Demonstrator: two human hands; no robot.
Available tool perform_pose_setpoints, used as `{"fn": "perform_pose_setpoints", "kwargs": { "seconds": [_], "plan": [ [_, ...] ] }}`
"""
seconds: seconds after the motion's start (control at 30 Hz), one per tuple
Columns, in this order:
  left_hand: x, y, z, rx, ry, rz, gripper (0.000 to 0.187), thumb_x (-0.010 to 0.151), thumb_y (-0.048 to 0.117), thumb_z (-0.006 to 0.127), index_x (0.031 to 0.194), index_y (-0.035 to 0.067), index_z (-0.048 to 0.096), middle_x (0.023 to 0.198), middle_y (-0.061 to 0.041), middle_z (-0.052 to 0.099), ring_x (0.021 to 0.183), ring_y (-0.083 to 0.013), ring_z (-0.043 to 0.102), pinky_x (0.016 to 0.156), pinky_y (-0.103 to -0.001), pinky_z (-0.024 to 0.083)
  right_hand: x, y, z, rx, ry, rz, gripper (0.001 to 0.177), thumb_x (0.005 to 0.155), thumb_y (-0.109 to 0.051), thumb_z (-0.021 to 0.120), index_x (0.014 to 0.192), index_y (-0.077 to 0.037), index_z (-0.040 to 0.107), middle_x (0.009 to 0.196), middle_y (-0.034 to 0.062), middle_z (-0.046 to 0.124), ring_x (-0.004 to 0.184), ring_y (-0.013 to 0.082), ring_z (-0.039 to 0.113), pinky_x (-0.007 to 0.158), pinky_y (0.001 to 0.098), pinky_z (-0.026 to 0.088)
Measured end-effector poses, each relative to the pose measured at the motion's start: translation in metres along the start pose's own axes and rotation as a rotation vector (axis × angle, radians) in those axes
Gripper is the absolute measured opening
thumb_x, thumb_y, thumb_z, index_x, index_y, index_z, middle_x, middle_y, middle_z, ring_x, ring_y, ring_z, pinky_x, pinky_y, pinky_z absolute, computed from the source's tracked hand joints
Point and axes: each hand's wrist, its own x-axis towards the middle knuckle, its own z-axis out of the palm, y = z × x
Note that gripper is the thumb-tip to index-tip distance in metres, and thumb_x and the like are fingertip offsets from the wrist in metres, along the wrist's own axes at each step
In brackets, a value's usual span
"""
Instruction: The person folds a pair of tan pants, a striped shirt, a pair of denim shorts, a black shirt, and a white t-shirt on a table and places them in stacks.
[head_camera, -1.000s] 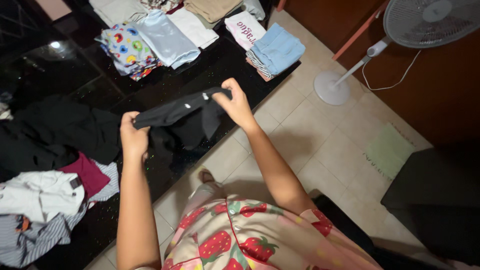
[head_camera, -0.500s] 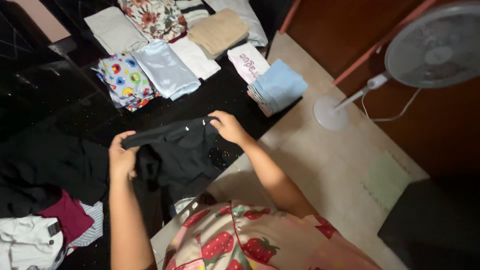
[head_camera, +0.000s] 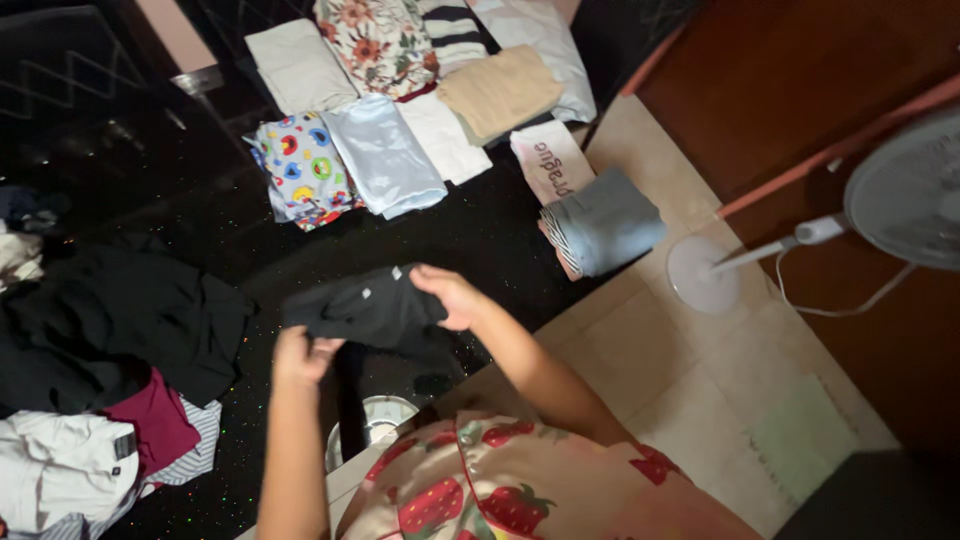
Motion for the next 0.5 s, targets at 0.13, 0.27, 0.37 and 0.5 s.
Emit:
{"fn": "perform_pose_setpoints", "kwargs": {
  "seconds": [0.13,0.27,0.37,0.5],
  "plan": [
    [-0.037,0.058,0.028,0.16,0.183,0.446,0.016,0.107,0.014,0.058,0.12,0.005,0.055,0.103,-0.008,0.067,0.087,-0.0242,0.067,0.068,-0.039,0.058,0.005,0.014,0.025,0.029,-0.138,0.137,0.036,0.111,-0.019,0.053,0.141,-0.001,0.054,0.133,0.0124,0.065,0.119,0.0229,0.065,0.107,0.0393,0.051],
    [-0.047,0.084,0.099,0.195,0.218,0.704,0.031,0.103,0.008,0.061,0.133,0.009,0.058,0.109,-0.007,0.069,0.097,-0.0207,0.07,0.078,-0.034,0.06,0.005,-0.003,0.027,0.074,-0.114,0.119,0.037,0.107,-0.018,0.054,0.14,-0.002,0.055,0.133,0.012,0.065,0.12,0.0234,0.066,0.108,0.0399,0.051],
    [-0.02,0.065,0.145,0.525,0.115,0.922,0.072,0.077,-0.005,0.052,0.148,0.009,0.051,0.134,-0.013,0.062,0.123,-0.0263,0.064,0.108,-0.036,0.056,0.006,-0.035,-0.01,0.102,-0.076,-0.018,0.03,0.108,-0.016,0.054,0.134,0.001,0.056,0.131,0.0145,0.065,0.118,0.0262,0.066,0.105,0.0442,0.053],
    [0.031,0.0,0.147,1.258,0.018,1.256,0.105,0.079,0.0,0.087,0.163,-0.001,0.024,0.168,-0.033,0.003,0.157,-0.0499,0.012,0.129,-0.048,0.02,-0.005,-0.072,-0.114,-0.035,0.206,-0.24,0.031,0.106,-0.018,0.064,0.131,0.0,0.058,0.123,0.0146,0.066,0.108,0.0272,0.066,0.094,0.0428,0.054]
  ]
}}
